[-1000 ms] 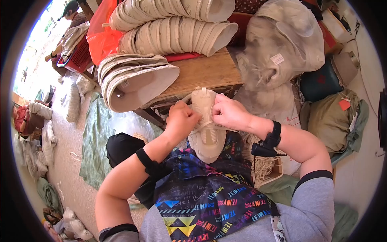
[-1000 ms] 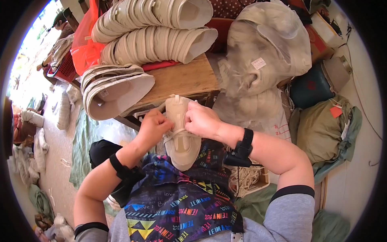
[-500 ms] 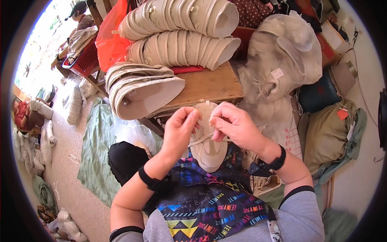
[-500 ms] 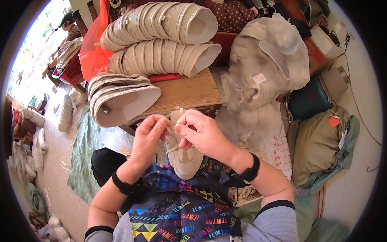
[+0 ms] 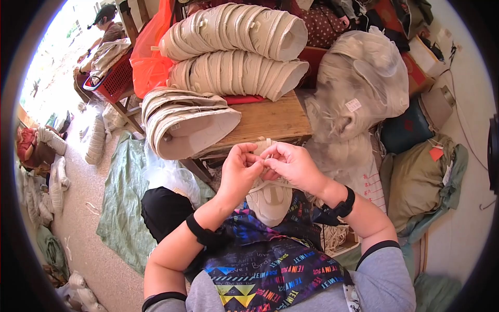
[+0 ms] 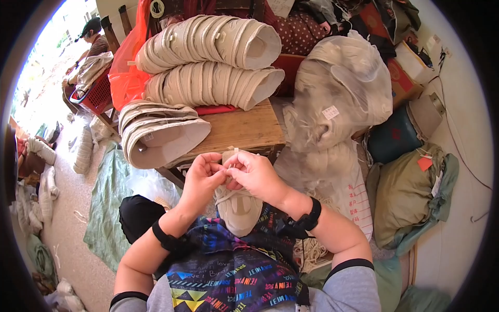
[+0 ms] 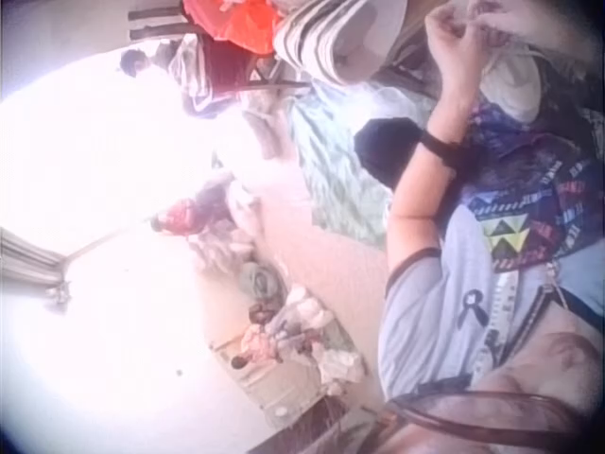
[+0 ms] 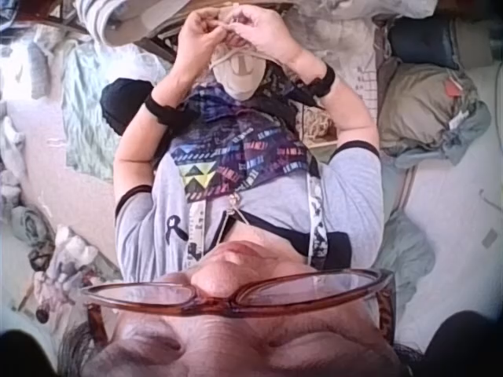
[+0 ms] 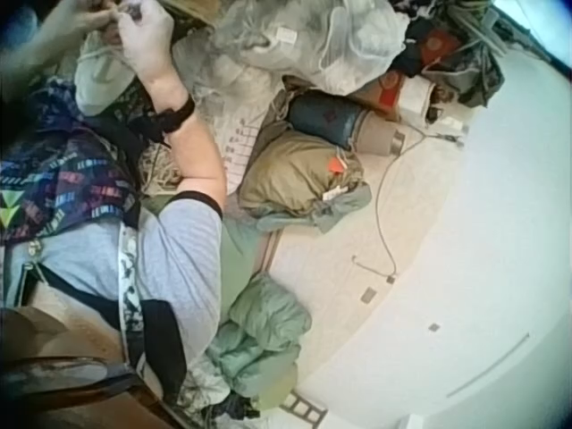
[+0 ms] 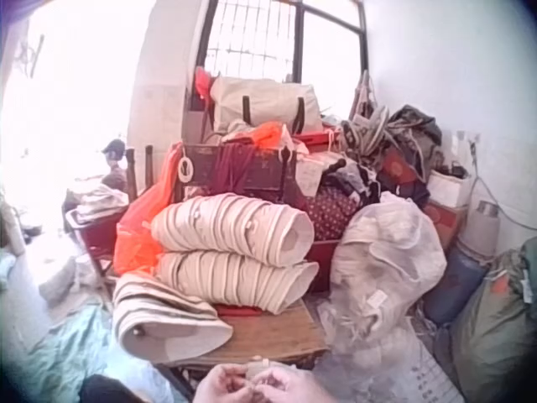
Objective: Lacing a new shoe in a manufacturing assembly area.
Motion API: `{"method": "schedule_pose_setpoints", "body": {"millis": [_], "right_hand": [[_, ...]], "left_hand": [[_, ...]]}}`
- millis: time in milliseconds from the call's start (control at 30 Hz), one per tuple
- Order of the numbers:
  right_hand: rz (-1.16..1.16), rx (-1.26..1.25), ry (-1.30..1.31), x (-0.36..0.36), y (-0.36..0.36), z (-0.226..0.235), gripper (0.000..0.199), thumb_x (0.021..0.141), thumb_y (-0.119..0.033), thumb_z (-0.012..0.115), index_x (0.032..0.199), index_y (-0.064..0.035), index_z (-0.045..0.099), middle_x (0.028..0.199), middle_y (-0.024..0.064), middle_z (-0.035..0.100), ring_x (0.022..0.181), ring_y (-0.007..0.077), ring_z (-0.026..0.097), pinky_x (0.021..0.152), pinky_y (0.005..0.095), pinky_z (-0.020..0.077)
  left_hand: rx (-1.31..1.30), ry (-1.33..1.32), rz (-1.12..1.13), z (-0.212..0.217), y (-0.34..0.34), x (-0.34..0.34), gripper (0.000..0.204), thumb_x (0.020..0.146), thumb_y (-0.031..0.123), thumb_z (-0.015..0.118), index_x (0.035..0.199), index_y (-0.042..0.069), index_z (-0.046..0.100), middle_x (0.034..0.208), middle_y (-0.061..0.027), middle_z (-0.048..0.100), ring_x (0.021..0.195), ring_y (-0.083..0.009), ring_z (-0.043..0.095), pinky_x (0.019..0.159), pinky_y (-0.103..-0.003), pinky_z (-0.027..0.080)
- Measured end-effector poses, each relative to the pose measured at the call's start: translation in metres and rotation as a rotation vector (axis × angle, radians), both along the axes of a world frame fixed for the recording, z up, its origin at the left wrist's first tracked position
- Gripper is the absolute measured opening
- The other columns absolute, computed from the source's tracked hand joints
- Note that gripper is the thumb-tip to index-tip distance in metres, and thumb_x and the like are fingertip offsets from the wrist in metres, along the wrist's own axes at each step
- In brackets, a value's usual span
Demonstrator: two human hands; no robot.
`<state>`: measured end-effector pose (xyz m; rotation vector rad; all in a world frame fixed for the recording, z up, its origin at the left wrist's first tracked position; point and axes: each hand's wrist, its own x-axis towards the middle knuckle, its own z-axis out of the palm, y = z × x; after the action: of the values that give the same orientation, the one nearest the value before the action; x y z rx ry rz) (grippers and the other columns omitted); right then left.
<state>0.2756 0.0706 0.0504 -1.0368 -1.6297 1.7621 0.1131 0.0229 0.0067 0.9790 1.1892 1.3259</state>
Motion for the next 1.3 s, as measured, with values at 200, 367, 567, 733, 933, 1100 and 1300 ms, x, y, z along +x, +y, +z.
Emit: {"method": "schedule_pose_setpoints", "body": {"millis": [200, 367, 567, 733, 933, 1100, 1300], "right_hand": [[0.043, 0.987, -0.186, 0.000, 0.005, 0.042, 0.005, 0.089, 0.002, 0.056, 0.091, -0.0020, 0.056, 0.080, 0.0114, 0.055, 0.063, 0.0206, 0.063, 0.056, 0.0326, 0.0498], [-0.166, 1.214, 0.057, -0.007, 0.019, 0.158, 0.004, 0.093, -0.004, 0.058, 0.095, -0.0019, 0.061, 0.092, 0.0085, 0.063, 0.066, 0.0147, 0.067, 0.061, 0.0266, 0.0518], [-0.196, 1.396, 0.535, 0.022, 0.035, 0.257, 0.012, 0.099, -0.011, 0.056, 0.098, 0.0005, 0.059, 0.082, 0.0069, 0.065, 0.067, 0.0106, 0.066, 0.065, 0.0229, 0.0589], [-0.252, 1.235, -0.097, 0.077, 0.126, 0.198, 0.017, 0.094, -0.013, 0.057, 0.105, -0.0047, 0.066, 0.089, 0.0070, 0.069, 0.080, 0.0134, 0.067, 0.074, 0.0275, 0.0529], [0.251, 1.121, -0.539, 0.068, 0.062, 0.046, 0.017, 0.080, -0.006, 0.061, 0.097, -0.0058, 0.064, 0.094, 0.0144, 0.060, 0.092, 0.0317, 0.060, 0.082, 0.0415, 0.0504], [0.337, 0.918, -0.566, 0.062, -0.006, -0.030, 0.013, 0.079, -0.008, 0.067, 0.090, -0.0055, 0.061, 0.094, 0.0103, 0.053, 0.087, 0.0254, 0.059, 0.075, 0.0357, 0.0489], [0.271, 0.636, -0.349, 0.063, 0.005, -0.044, 0.016, 0.081, -0.016, 0.071, 0.079, -0.0063, 0.059, 0.088, 0.0066, 0.050, 0.078, 0.0217, 0.056, 0.068, 0.0331, 0.0474]], "left_hand": [[-0.008, -0.115, -0.159, 0.008, 0.007, -0.018, 0.031, 0.095, 0.011, 0.062, 0.123, -0.001, 0.055, 0.097, -0.0033, 0.066, 0.077, -0.0079, 0.059, 0.073, -0.024, 0.051], [0.015, -0.153, -0.402, 0.008, 0.002, -0.025, 0.035, 0.102, 0.023, 0.052, 0.129, 0.001, 0.056, 0.121, -0.0040, 0.064, 0.083, -0.0065, 0.062, 0.076, -0.024, 0.052], [0.197, 0.058, -0.672, 0.009, -0.036, 0.019, 0.039, 0.106, 0.032, 0.043, 0.132, 0.007, 0.057, 0.101, -0.0041, 0.062, 0.082, -0.0123, 0.059, 0.082, -0.028, 0.049], [0.389, 0.265, -0.595, 0.074, -0.049, 0.003, 0.041, 0.105, 0.029, 0.039, 0.087, 0.005, 0.067, 0.080, -0.0029, 0.060, 0.067, -0.0103, 0.051, 0.064, -0.026, 0.043], [0.239, 0.156, -0.243, 0.077, -0.028, -0.038, 0.042, 0.106, 0.029, 0.041, 0.084, 0.002, 0.064, 0.068, 0.0022, 0.052, 0.062, -0.0047, 0.043, 0.057, -0.020, 0.035], [0.043, 0.152, -0.022, 0.014, -0.029, -0.031, 0.045, 0.106, 0.034, 0.040, 0.084, 0.001, 0.063, 0.063, 0.0031, 0.044, 0.063, -0.0064, 0.042, 0.058, -0.022, 0.034], [0.043, 0.447, -0.006, -0.017, -0.030, -0.023, 0.011, 0.090, 0.012, 0.067, 0.096, 0.003, 0.066, 0.068, 0.0046, 0.041, 0.064, -0.0085, 0.040, 0.059, -0.025, 0.038]]}}
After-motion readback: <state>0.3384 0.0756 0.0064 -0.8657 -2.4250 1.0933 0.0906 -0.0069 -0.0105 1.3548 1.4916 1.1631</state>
